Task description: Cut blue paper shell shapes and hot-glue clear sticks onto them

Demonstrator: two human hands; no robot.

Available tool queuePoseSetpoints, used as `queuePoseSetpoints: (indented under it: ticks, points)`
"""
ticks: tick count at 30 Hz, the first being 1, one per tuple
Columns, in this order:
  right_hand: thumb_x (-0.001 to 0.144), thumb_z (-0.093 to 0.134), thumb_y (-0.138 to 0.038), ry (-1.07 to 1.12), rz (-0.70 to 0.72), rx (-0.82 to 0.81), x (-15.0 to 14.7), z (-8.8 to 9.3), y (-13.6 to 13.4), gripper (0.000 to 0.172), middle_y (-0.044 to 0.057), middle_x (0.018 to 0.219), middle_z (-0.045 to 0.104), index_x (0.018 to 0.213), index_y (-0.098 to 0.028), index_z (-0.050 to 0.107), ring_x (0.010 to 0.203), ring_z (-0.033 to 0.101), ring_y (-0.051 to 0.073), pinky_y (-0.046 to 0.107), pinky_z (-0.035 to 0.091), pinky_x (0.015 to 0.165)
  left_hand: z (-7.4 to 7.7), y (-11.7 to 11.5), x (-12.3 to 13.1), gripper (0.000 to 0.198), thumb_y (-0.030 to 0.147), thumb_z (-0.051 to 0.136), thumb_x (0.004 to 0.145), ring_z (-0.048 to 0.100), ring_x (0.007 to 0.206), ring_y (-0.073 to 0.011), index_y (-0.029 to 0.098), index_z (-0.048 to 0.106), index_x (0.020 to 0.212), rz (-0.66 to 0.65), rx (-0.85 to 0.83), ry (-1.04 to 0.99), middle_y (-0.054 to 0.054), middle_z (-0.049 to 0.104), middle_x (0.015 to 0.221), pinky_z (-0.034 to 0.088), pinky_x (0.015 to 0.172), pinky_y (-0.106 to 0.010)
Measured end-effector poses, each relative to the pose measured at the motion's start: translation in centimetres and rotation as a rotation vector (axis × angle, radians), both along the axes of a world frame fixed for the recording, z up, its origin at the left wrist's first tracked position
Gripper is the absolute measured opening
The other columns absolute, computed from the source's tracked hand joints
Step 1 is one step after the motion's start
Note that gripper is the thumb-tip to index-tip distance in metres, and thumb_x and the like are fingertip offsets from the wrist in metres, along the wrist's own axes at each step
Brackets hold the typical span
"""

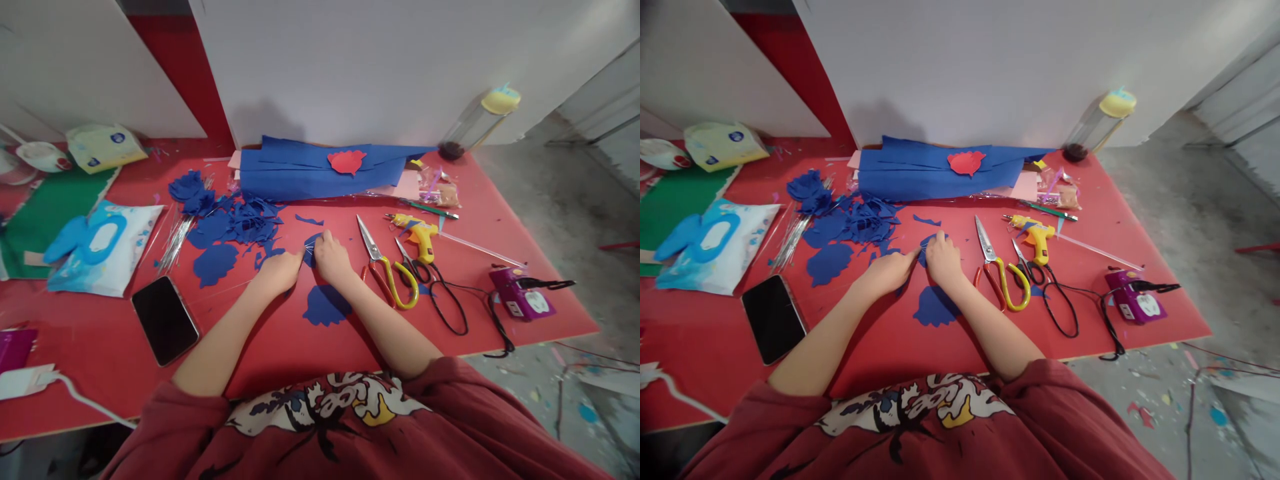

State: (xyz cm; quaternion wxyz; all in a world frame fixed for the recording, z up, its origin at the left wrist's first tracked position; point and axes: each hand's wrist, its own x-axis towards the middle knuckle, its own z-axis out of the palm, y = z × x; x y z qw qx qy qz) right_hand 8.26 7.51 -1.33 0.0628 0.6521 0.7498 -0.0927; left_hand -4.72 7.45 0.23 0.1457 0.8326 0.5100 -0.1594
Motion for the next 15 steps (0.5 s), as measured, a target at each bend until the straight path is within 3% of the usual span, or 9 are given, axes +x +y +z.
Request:
queuePoseSetpoints:
  ticks: [9, 15]
  points:
    - [0.091, 0.028, -0.013, 0.164, -0.014, 0.054, 1.5, -0.6, 0.5, 0.027, 0.016, 0.108, 0.049, 0.104, -0.008, 0.052, 0.083, 0.056, 0.019, 0.03, 0.045, 0.072, 0.0, 0.0, -0.2, 0.045, 0.023, 0.024, 0.094, 0.066, 0.087, -0.0298, 0.019, 0.033, 0.138, 0.001, 0.002, -0.002, -0.017, 0.066, 0.092, 0.051, 0.07, -0.039]
    - [0.091, 0.027, -0.012, 0.338, -0.029, 0.173, 4.5, -0.4, 0.6, 0.027, 0.013, 0.102, 0.051, 0.095, -0.012, 0.053, 0.088, 0.053, 0.019, 0.029, 0.042, 0.079, -0.3, 0.2, -0.4, 0.048, 0.023, 0.025, 0.093, 0.066, 0.088, -0.0306, 0.021, 0.029, 0.141, 0.01, 0.004, 0.003, -0.018, 0.065, 0.095, 0.051, 0.07, -0.041]
